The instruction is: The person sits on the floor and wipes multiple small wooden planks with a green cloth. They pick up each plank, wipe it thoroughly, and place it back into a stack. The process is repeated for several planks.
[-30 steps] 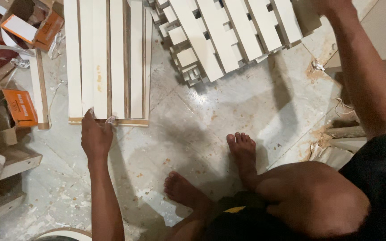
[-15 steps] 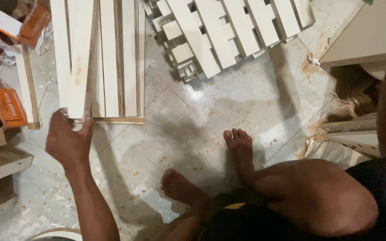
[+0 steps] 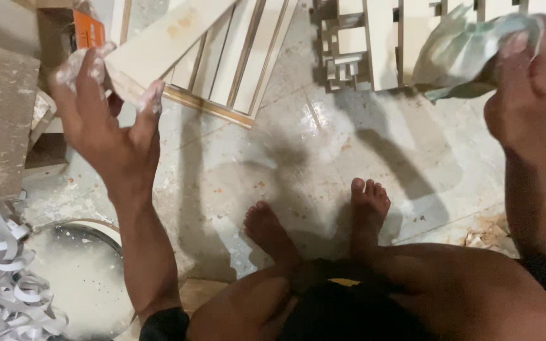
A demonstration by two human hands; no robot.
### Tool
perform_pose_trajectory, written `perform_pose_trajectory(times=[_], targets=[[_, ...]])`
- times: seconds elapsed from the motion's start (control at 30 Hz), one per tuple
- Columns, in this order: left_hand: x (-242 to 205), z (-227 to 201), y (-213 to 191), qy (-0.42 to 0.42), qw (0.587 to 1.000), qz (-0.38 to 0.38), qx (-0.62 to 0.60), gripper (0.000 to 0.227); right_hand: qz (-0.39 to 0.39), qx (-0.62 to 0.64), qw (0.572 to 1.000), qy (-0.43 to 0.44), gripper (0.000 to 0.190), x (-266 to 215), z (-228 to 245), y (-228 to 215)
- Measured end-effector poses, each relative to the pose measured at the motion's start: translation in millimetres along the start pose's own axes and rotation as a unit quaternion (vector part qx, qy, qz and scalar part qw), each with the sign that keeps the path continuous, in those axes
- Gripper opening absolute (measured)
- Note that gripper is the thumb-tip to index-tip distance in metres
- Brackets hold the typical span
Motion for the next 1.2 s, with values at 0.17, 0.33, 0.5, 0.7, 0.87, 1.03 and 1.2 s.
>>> perform_pose_trajectory(times=[0.17,0.33,0.5,0.7,0.87,1.03,1.2], targets=[[-19,10,-17,-0.021,0.999,-0.033,-0.01,0.052,0.031,0.053,0.997,0.054,0.046,-23,8,35],[-51,103,28,-0.069,0.988,-0.131,0.032,0.051,0.054,0.114,0.987,0.096,0.045,-25,13,58],[-91,204,105,-0.189,0.969,-0.158,-0.037,0.051,0.052,0.123,0.988,0.072,0.04,-30,4,64],[-109,206,132,-0.164,0.986,-0.028,-0.024,0.047,0.048,0.174,0.974,0.137,0.034,-44,-16,72],[-95,181,116,-0.143,0.989,-0.047,0.011,0.045,0.079,0.166,0.972,0.147,0.045,-61,-43,83],[-57,103,59,-0.095,0.995,0.001,0.016,0.078,0.275,0.202,0.94,0.024,0.067,-41,52,103],[-36,-8,-7,0.053,0.99,0.021,0.129,0.048,0.183,0.375,0.893,0.17,0.069,-29,81,131]])
Point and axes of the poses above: each hand's wrist, its own x-axis towards the middle knuckle, its own y-axis out of the palm, z = x × y, the point moved 5 cm from there along x, towards the middle knuckle, and after that the axes turned 1 degree about -x, right-handed, at the moved point
